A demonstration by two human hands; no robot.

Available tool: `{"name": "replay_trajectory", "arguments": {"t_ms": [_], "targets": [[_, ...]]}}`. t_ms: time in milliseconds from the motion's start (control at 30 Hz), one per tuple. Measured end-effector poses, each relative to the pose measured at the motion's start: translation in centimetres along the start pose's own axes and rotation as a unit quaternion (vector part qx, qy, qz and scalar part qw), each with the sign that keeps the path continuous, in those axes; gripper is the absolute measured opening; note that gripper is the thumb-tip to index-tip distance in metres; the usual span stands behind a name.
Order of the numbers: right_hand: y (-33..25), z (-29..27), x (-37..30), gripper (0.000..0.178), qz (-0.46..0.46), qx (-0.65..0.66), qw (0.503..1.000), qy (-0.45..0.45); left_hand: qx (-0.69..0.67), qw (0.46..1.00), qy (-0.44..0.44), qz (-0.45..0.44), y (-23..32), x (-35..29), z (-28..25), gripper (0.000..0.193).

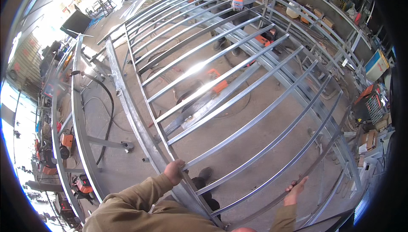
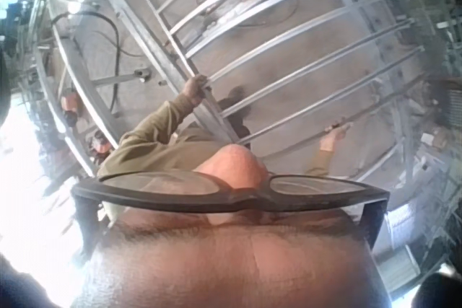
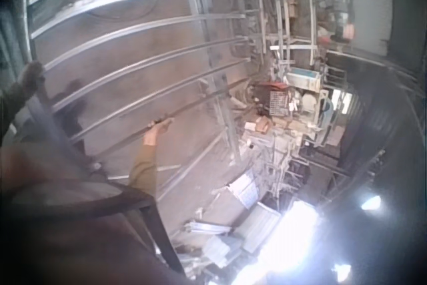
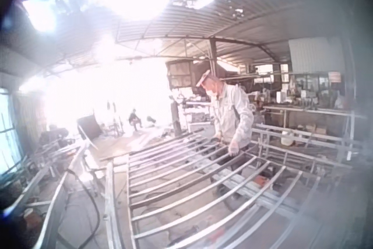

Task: The person positions a metal frame section onto a larger metal structure, then uses a welding torch to weld the frame to the structure at multiple joints. The person repositions the frame and continues welding along the seams.

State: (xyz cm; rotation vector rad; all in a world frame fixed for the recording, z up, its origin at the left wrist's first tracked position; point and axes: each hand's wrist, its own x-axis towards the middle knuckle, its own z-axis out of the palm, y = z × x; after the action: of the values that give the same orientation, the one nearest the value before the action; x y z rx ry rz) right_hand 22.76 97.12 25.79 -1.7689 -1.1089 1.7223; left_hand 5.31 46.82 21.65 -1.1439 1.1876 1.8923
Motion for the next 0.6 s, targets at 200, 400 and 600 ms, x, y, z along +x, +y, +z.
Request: {"name": "replay_trajectory", "arguments": {"t_ms": [200,400,600], "targets": [[-1.4,-1.4,-0.3,0.065,-0.015,0.004,1.0,-0.027,0.062,0.996,-0.026,0.06,0.0,-3.3,0.6,0.016],[-0.6,-2.0,-0.9,0.063,-0.019,0.006,0.999,-0.025,0.052,0.998,0.0,0.047,-0.2,-3.5,-0.3,0.017],[0.5,-3.9,-2.4,0.066,-0.041,-0.01,0.999,-0.02,0.044,0.999,-0.005,0.009,-2.3,-2.8,-2.1,0.013]]}}
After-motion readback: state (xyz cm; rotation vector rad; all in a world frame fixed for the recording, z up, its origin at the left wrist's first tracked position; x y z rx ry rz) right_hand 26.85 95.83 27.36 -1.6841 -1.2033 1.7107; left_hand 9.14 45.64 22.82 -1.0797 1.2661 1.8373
